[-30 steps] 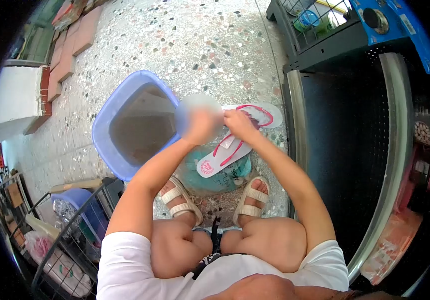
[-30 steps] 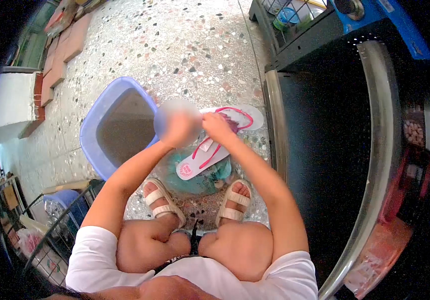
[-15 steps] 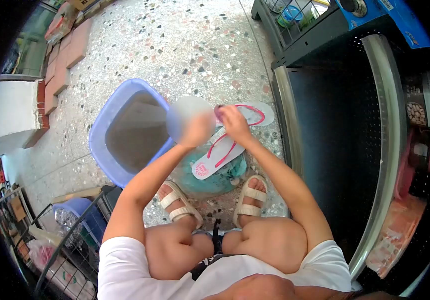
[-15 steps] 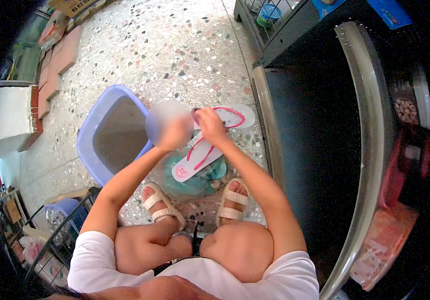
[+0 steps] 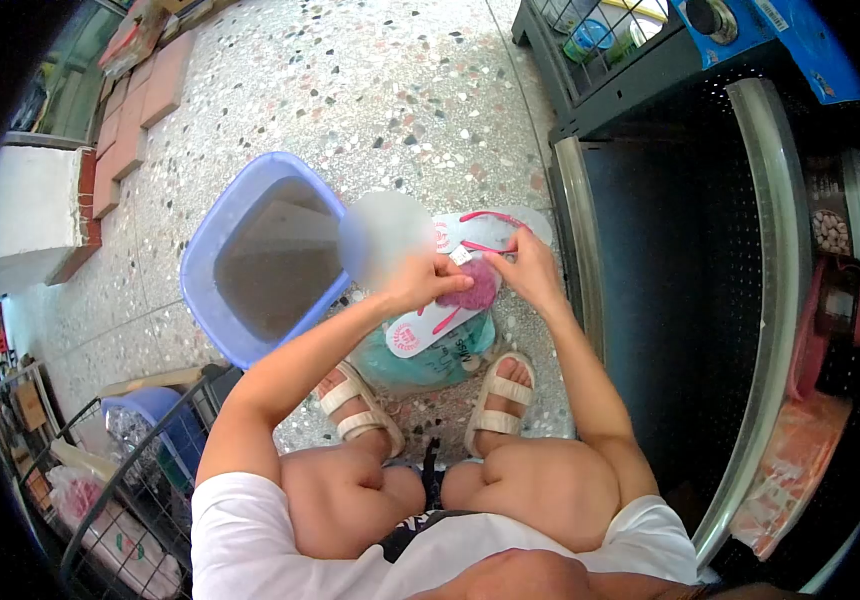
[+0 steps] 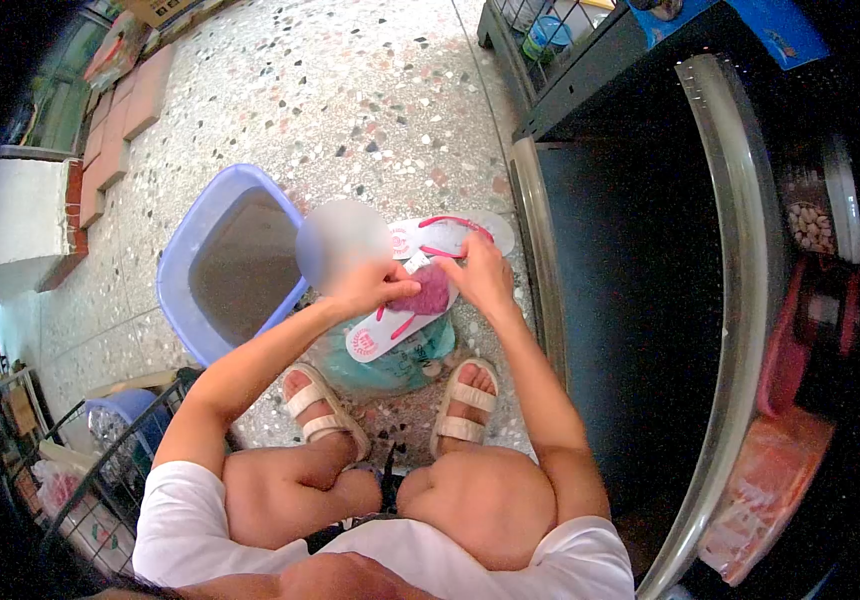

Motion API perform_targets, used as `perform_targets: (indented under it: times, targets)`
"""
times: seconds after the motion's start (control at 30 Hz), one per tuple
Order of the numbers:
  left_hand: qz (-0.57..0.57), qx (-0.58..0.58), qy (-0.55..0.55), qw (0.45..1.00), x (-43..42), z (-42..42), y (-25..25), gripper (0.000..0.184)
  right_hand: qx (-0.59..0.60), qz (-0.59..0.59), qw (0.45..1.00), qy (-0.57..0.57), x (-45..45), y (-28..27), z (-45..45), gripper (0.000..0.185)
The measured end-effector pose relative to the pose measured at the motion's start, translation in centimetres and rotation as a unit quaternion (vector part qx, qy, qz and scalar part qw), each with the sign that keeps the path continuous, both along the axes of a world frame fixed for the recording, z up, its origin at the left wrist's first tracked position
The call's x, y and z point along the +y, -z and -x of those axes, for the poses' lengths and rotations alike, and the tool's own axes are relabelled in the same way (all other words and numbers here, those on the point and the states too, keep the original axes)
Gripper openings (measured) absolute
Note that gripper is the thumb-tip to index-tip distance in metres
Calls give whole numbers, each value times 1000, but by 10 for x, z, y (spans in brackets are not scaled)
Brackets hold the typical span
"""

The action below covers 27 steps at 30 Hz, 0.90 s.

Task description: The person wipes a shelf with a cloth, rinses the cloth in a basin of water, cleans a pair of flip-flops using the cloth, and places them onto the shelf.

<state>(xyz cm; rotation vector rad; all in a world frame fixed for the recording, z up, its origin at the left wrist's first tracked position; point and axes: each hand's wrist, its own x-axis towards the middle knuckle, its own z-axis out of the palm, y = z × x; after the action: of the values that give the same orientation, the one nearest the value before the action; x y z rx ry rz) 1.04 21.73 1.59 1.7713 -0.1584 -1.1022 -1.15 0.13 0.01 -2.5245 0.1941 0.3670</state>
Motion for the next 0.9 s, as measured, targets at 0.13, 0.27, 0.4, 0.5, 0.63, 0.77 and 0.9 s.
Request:
perform_targets:
  times: [0.13,0.27,0.4,0.5,0.63,0.77,0.9]
  targets:
    - [165,122,-114,972,8,19,32,27,-144,-187,932,-275,8,3,20,50]
    - [114,73,-110,985,16,23,50,28,82,-492,867,5,19,22,33,49]
    - [-94,-113,-142,979,25,19,103,23,-91,-228,969,7,19,42,-1,40]
    - [-229,-325,-40,917,25,16,105,29,-199,-107,973,-37,36,63,-34,43]
    - [-280,-390,78,874,25,21,98,50,-236,90,961,-116,71,90,-36,37]
    - [-237,-398,52,885,25,32,134,54,-217,102,964,-113,85,122,-31,24]
    - [-169,-366,38,914,29,33,147,56,-227,19,958,-177,98,113,-25,18]
